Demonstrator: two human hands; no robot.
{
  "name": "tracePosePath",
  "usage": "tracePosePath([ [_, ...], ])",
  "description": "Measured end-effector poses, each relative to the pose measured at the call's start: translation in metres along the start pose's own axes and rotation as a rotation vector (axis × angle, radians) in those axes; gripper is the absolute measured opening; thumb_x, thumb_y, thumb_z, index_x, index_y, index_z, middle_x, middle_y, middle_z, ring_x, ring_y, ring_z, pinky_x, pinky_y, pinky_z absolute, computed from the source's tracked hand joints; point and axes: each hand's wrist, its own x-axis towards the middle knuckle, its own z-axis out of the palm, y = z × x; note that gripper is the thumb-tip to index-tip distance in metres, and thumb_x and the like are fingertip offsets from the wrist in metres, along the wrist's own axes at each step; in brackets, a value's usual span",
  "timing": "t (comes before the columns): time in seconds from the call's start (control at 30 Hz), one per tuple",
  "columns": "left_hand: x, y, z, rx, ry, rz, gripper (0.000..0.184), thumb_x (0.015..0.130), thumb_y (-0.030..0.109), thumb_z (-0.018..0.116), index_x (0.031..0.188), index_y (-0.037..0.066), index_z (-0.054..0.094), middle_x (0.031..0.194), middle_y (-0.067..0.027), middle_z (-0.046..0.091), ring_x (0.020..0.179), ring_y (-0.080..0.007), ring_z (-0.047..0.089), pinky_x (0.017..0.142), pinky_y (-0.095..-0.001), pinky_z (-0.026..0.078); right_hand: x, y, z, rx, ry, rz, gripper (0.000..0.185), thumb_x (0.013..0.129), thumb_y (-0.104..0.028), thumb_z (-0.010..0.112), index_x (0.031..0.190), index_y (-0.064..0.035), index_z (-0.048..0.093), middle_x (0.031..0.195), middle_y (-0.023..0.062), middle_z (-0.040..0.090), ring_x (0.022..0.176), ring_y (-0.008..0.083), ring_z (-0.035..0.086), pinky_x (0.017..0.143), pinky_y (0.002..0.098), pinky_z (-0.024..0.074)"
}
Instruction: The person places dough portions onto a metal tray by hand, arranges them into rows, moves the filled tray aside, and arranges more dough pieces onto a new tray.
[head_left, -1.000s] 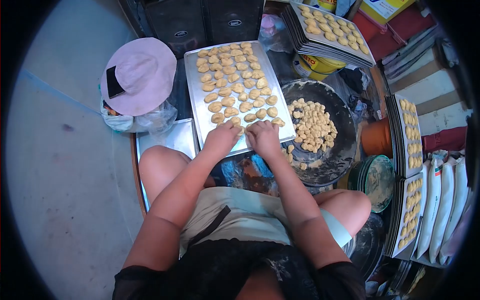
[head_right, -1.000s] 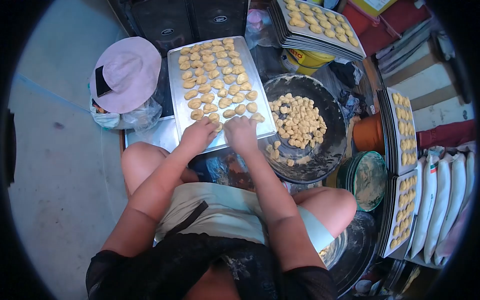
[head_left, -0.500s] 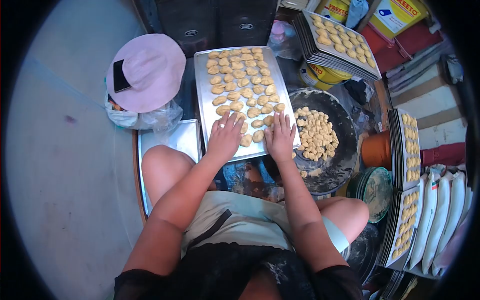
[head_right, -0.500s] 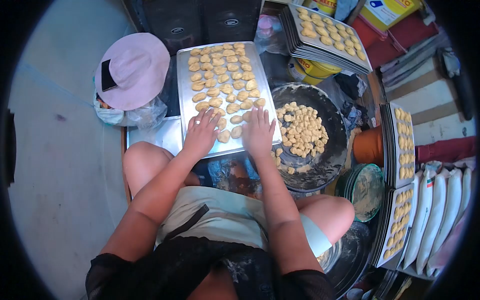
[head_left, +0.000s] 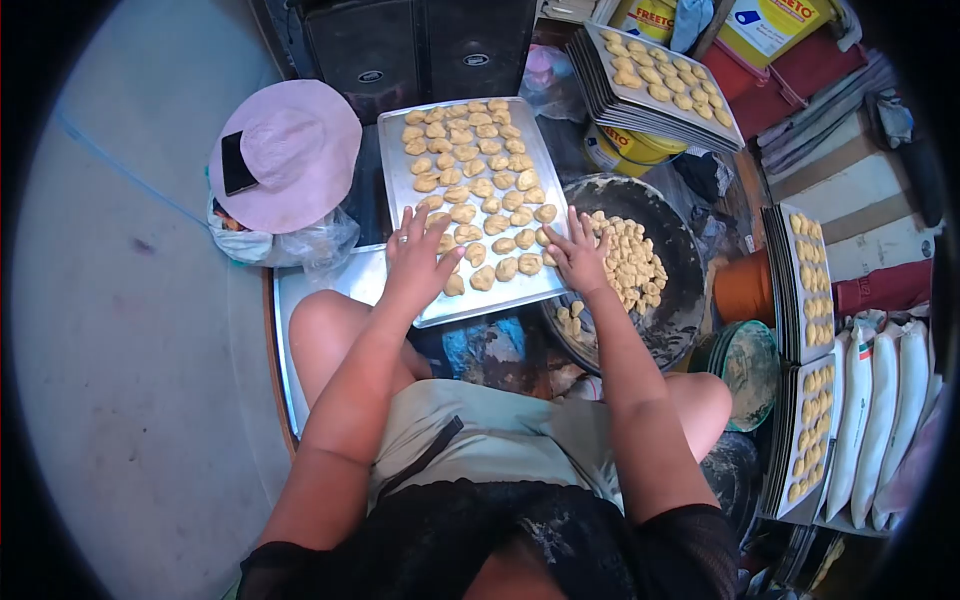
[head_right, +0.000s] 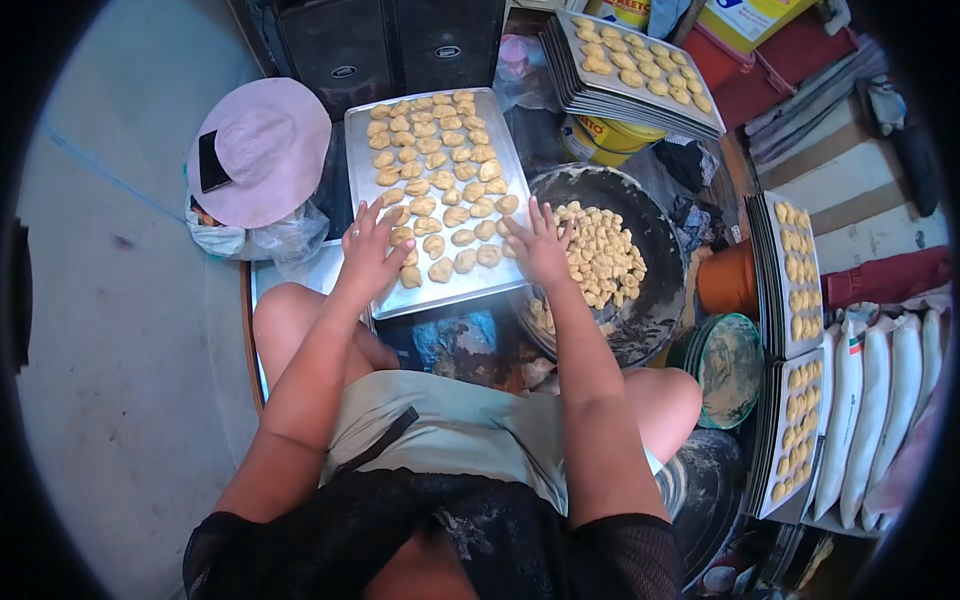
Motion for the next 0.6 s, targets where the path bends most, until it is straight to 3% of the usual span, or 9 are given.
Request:
tracePosePath([
  [0.17, 0.008, 0.009, -0.005, -0.041, -0.009, 0.013, 0.055, 0.092, 0.041, 0.062, 0.137, 0.010, 0.055, 0.152, -0.0201, 0.035, 0.147, -0.0398, 0.021, 0.114, -0.0529, 0.020, 0.032, 0.011, 0.000, 0.162, 0.278, -0.033, 0.037, 0.099, -0.040, 0.051, 0.135, -0.0367, 0.060, 0.162, 0.0120, 0.021, 0.145, 0.0327, 0.026, 0.116, 0.0585, 0.0119],
  [0.3, 0.013, 0.012, -0.004, -0.075, -0.016, 0.034, 0.054, 0.091, 0.041, 0.064, 0.135, 0.011, 0.056, 0.151, -0.0198, 0.036, 0.146, -0.0400, 0.022, 0.114, -0.0526, 0.019, 0.075, 0.005, -0.007, 0.131, 0.196, -0.042, 0.034, 0.098, -0.041, 0.053, 0.129, -0.0345, 0.065, 0.163, 0.0118, 0.019, 0.146, 0.0333, 0.025, 0.115, 0.0591, 0.0110],
  [0.4, 0.018, 0.019, -0.008, -0.101, -0.032, 0.053, 0.054, 0.090, 0.041, 0.064, 0.133, 0.010, 0.058, 0.151, -0.0199, 0.036, 0.146, -0.0398, 0.022, 0.114, -0.0524, 0.019, 0.093, 0.011, -0.008, 0.046, -0.013, -0.090, 0.033, 0.096, -0.042, 0.056, 0.126, -0.0341, 0.068, 0.163, 0.0121, 0.019, 0.146, 0.0333, 0.024, 0.116, 0.0582, 0.0093],
  [0.53, 0.026, 0.024, -0.011, -0.131, -0.052, 0.069, 0.052, 0.091, 0.040, 0.064, 0.133, 0.009, 0.058, 0.151, -0.0206, 0.036, 0.146, -0.0395, 0.022, 0.114, -0.0529, 0.018, 0.127, 0.013, -0.006, 0.310, 0.215, -0.142, 0.029, 0.091, -0.037, 0.065, 0.118, -0.0339, 0.072, 0.161, 0.0107, 0.025, 0.141, 0.0305, 0.032, 0.114, 0.0542, 0.0168],
  [0.6, 0.030, 0.025, -0.006, -0.130, -0.058, 0.083, 0.052, 0.092, 0.042, 0.063, 0.133, 0.011, 0.058, 0.151, -0.0205, 0.036, 0.146, -0.0393, 0.022, 0.114, -0.0537, 0.017, 0.145, 0.006, -0.005, 0.289, 0.244, -0.139, 0.027, 0.091, -0.036, 0.066, 0.117, -0.0326, 0.073, 0.159, 0.0124, 0.030, 0.138, 0.0301, 0.035, 0.112, 0.0500, 0.0196],
])
